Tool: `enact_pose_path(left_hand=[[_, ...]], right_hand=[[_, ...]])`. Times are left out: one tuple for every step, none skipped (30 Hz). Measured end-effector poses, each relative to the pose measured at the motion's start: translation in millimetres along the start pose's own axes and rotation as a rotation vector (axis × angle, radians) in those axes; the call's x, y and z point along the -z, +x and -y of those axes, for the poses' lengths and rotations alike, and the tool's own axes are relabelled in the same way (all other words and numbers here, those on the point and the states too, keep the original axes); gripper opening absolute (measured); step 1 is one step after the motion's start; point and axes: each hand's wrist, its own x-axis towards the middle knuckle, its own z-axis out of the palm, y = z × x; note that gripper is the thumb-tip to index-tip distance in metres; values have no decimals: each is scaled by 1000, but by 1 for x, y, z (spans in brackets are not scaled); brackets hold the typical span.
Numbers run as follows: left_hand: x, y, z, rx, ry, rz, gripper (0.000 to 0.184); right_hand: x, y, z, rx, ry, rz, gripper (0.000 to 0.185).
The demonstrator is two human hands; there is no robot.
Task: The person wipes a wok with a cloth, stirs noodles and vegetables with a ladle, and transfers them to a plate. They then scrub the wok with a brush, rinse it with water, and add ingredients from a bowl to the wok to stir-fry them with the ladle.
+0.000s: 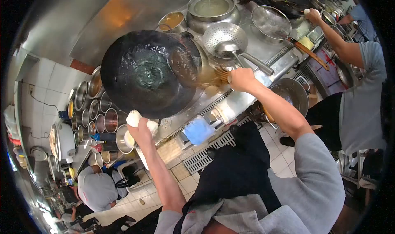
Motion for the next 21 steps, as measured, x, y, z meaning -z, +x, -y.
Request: enact_pose_path(left_hand=[[1,2,1,-26,23,-18,37],[1,2,2,-56,51,-30,37],[0,0,2,-84,79,-40,37],[-1,-2,1,-112,108,-46,36],[-1,-4,1,-133,130,-58,36],[-2,-7,1,-157,149,-69,36],[-2,-9,2,-181,167,-82,35],[-1,-9,5,-195,163,-86,35],[1,-11,10,-205,164,-91,36],[2,-14,14,-214,166,-96,36],[3,-19,16,-203,148,-120,36],[1,-26,16,-195,130,-143,37],[-1,-32,17,-189,111,-166,37],[-4,-37,18,-220,113,-218,39],[-4,-41,21,-223,113,-227,39],[-2,-45,26,-227,115,-235,39],[0,-47,31,-233,115,-245,39],[2,-48,40,-256,134,-278,38],[3,-47,42,-239,105,-274,38],[6,-48,44,-217,80,-274,38],[8,-51,45,-194,61,-270,38]], right_hand=[[4,0,2,1,-39,34,21],[5,7,-1,-34,-33,-2,21],[8,9,-1,-50,-33,-4,21],[11,10,0,-68,-33,-6,21],[13,10,2,-88,-34,-9,21],[9,7,6,-66,-48,-5,21],[9,7,7,-41,-90,15,21],[11,8,8,-14,-133,36,21],[13,6,10,15,-176,64,21],[25,8,11,-27,-142,44,23],[28,12,9,-36,-113,0,22],[31,17,7,-46,-83,-46,21],[33,21,6,-56,-52,-96,22],[33,27,10,-102,-19,-59,28],[28,24,14,-94,2,-54,28],[18,18,19,-85,24,-49,28],[8,18,22,-76,47,-46,28],[-9,24,13,-105,-7,84,33],[7,18,11,-141,111,58,35],[25,8,7,-173,228,40,38],[34,-1,2,-208,350,28,41]])
